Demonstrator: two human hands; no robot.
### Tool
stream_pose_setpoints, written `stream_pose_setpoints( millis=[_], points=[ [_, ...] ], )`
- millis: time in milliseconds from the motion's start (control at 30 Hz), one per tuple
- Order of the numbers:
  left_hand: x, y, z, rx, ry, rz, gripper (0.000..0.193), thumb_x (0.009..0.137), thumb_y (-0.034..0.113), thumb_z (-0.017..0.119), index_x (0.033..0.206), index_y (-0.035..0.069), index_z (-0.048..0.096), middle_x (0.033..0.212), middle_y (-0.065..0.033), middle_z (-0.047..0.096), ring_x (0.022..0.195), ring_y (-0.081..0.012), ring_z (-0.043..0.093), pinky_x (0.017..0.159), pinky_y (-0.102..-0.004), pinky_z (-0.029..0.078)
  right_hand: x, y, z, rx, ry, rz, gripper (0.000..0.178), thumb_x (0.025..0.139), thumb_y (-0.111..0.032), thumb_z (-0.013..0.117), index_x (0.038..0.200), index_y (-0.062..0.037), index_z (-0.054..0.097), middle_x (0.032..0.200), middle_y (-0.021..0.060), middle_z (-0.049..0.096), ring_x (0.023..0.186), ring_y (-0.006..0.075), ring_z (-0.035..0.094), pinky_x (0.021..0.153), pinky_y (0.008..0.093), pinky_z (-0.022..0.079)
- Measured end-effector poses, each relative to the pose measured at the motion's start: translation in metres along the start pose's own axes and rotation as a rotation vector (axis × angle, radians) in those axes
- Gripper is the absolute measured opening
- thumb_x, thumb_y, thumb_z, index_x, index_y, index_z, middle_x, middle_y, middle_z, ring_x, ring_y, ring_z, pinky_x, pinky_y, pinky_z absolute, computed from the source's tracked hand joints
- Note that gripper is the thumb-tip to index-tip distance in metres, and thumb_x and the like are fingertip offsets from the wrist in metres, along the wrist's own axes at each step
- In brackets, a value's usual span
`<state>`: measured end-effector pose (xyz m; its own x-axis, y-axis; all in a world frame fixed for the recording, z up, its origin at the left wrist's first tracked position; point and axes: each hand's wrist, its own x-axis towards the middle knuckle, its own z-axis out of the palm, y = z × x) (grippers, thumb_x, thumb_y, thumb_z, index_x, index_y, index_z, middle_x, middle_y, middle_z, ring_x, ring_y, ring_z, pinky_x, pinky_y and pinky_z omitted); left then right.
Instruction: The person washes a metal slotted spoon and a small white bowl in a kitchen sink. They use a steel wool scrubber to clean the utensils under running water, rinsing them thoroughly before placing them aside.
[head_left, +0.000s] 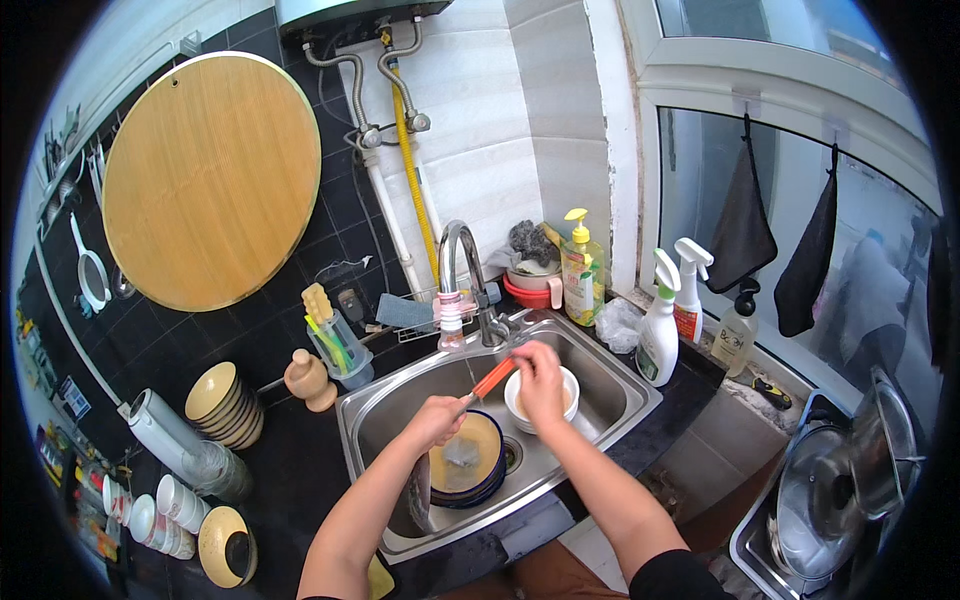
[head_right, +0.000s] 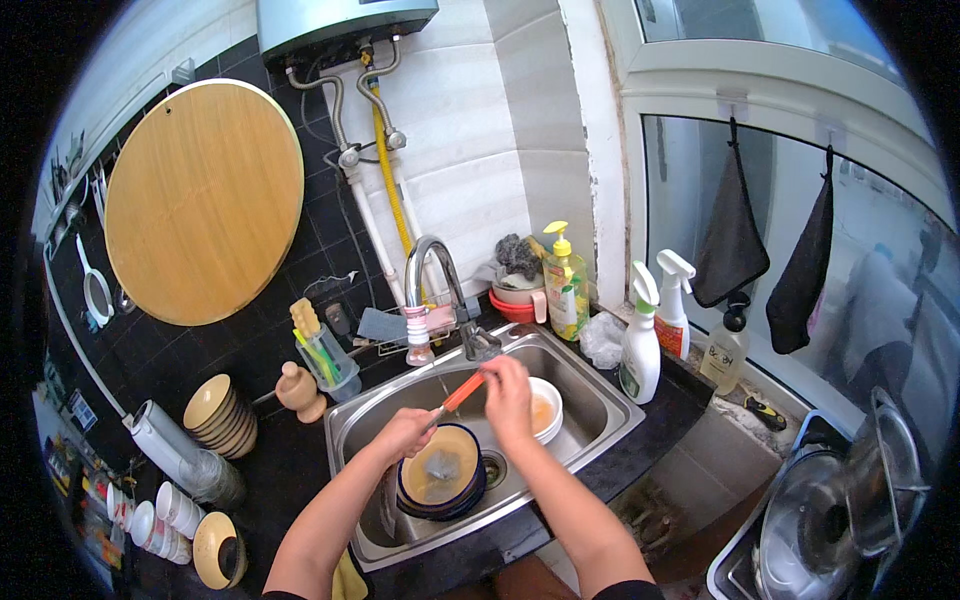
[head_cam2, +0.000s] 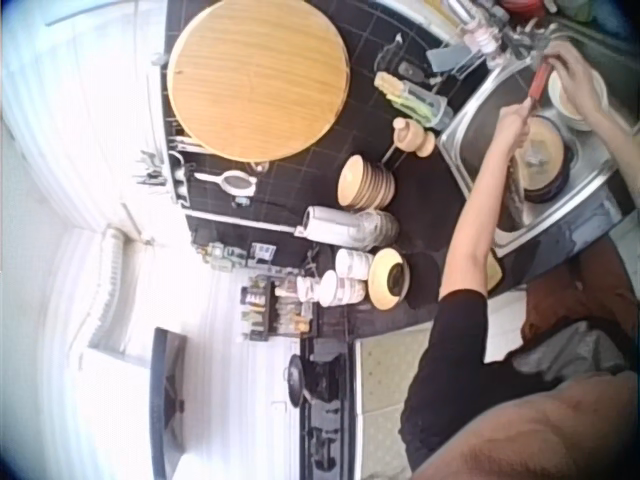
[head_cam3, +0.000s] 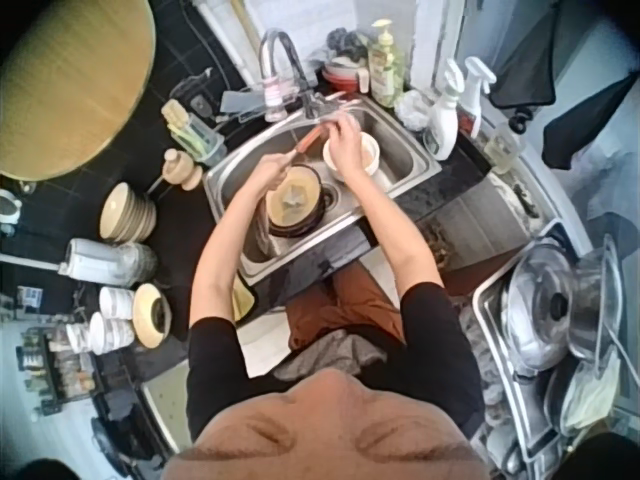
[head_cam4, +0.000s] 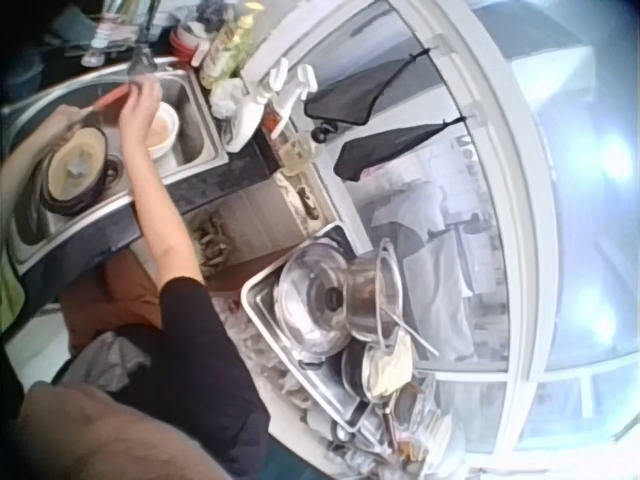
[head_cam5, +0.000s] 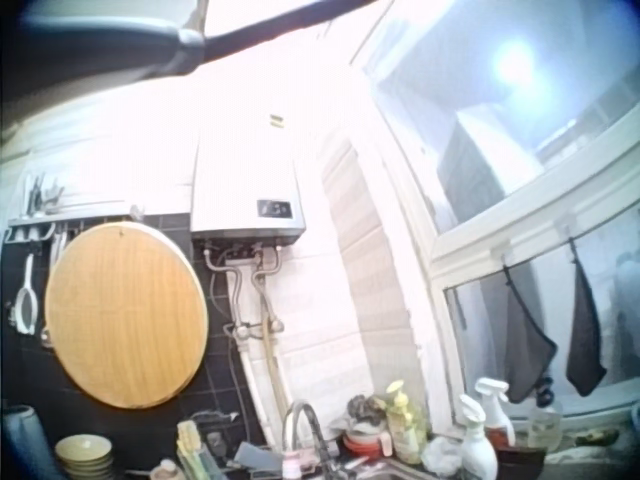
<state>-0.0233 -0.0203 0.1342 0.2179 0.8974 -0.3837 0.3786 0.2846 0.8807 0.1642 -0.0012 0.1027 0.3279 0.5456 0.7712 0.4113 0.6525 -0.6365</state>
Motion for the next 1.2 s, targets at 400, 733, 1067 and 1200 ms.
stream_pose_setpoints(
  millis=[400, 733, 1067, 1200],
  points=[
    [0.002, 0.001, 0.003, -0.072, 0.04, 0.054, 0.038, 0.095, 0.036, 0.046, 0.065, 0.012, 0.044, 0.046, 0.0059, 0.032, 0.034, -0.005, 0.023, 0.033, -0.0236, 0.015, 0.002, -0.008, 0.013, 0.046, 0.02, 0.115, 0.011, 0.078, 0.002, 0.061, 0.088, -0.0008, 0.057, 0.091, 0.0138, 0.057, 0.087, 0.0291, 0.056, 0.077, 0.0354, 0.046],
    [0.003, 0.003, 0.005, -0.096, 0.046, 0.078, 0.035, 0.094, 0.037, 0.047, 0.07, 0.011, 0.046, 0.048, 0.0052, 0.034, 0.036, -0.0048, 0.025, 0.034, -0.0214, 0.016, 0.012, -0.012, 0.017, 0.082, 0.114, 0.2, 0.009, 0.079, -0.001, 0.06, 0.088, -0.0006, 0.057, 0.089, 0.0134, 0.056, 0.084, 0.0292, 0.055, 0.078, 0.0366, 0.044],
    [0.0, -0.001, 0.008, -0.098, 0.043, 0.054, 0.037, 0.094, 0.037, 0.047, 0.068, 0.012, 0.046, 0.048, 0.0047, 0.033, 0.036, -0.0057, 0.025, 0.034, -0.0226, 0.016, 0.011, 0.002, 0.012, 0.037, 0.069, 0.181, 0.008, 0.079, -0.001, 0.061, 0.087, -0.0008, 0.058, 0.087, 0.0129, 0.057, 0.083, 0.0269, 0.056, 0.074, 0.0341, 0.046],
    [0.0, 0.003, 0.007, -0.099, 0.026, 0.063, 0.037, 0.094, 0.037, 0.047, 0.068, 0.012, 0.046, 0.048, 0.0045, 0.033, 0.035, -0.0062, 0.025, 0.034, -0.0228, 0.016, 0.022, -0.002, 0.006, 0.046, 0.096, 0.175, 0.009, 0.08, 0.0, 0.059, 0.088, -0.0008, 0.055, 0.09, 0.0164, 0.056, 0.086, 0.0338, 0.055, 0.076, 0.039, 0.044]
  ],
)
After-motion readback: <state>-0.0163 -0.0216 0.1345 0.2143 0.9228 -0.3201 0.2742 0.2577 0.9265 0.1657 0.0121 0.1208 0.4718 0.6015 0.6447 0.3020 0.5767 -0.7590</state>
